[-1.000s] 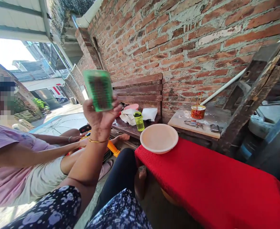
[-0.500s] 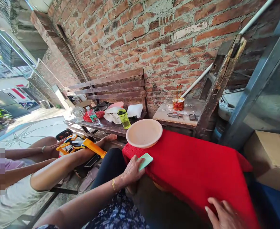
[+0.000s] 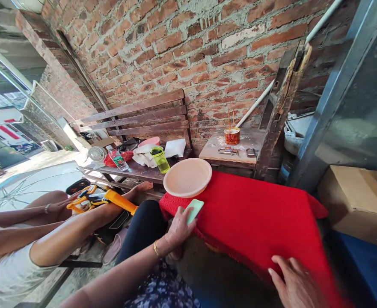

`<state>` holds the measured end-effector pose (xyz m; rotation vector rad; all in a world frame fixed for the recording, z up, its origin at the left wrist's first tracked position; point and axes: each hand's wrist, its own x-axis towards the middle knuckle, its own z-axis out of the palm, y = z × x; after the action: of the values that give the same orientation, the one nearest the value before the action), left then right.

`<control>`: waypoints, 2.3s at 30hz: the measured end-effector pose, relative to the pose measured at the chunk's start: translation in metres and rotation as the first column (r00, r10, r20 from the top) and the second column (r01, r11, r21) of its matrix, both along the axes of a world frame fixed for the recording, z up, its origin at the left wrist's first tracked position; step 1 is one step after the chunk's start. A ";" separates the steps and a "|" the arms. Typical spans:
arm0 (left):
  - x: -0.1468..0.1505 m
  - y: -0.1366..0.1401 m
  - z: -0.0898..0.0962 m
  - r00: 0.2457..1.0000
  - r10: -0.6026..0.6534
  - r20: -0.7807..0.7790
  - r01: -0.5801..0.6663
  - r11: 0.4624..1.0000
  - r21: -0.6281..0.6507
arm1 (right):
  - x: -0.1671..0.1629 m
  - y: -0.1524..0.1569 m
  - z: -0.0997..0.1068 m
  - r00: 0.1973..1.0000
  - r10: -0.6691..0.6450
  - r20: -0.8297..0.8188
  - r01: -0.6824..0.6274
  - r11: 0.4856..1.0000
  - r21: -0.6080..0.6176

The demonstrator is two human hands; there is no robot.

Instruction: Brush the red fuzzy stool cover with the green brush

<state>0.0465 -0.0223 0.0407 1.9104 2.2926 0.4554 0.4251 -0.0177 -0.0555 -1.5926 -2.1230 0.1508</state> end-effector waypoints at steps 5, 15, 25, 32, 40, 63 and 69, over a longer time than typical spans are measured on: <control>0.057 -0.019 -0.024 0.946 -0.325 -0.014 0.324 0.945 -0.049 | 0.002 0.004 -0.005 0.998 0.038 0.039 -0.038 0.999 0.005; 0.016 0.004 0.008 0.994 -0.111 -0.007 0.111 0.992 -0.057 | -0.001 0.003 0.007 1.000 0.021 -0.006 -0.021 0.997 -0.073; 0.118 -0.036 -0.023 0.742 -0.669 0.036 0.670 0.740 -0.062 | 0.002 0.003 0.012 0.999 0.011 -0.043 -0.016 0.994 -0.110; 0.013 0.014 -0.002 0.990 -0.118 -0.074 0.121 0.992 0.039 | -0.005 0.000 0.018 0.999 0.010 -0.032 -0.012 0.996 -0.092; 0.104 -0.027 -0.025 0.786 -0.607 -0.116 0.612 0.790 0.015 | 0.000 0.002 0.008 1.000 0.009 -0.016 -0.010 0.996 -0.087; 0.074 0.001 -0.009 0.918 -0.386 -0.097 0.387 0.922 0.001 | 0.001 0.000 0.016 0.999 0.051 0.010 -0.050 0.991 -0.127; 0.031 0.034 -0.001 0.982 -0.034 -0.185 0.028 0.999 -0.035 | -0.004 -0.001 0.026 0.999 0.042 -0.015 -0.044 0.991 -0.124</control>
<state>0.0780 0.0119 0.0394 2.0492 2.3604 0.2437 0.4211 -0.0182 -0.0292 -1.6110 -2.1766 0.3124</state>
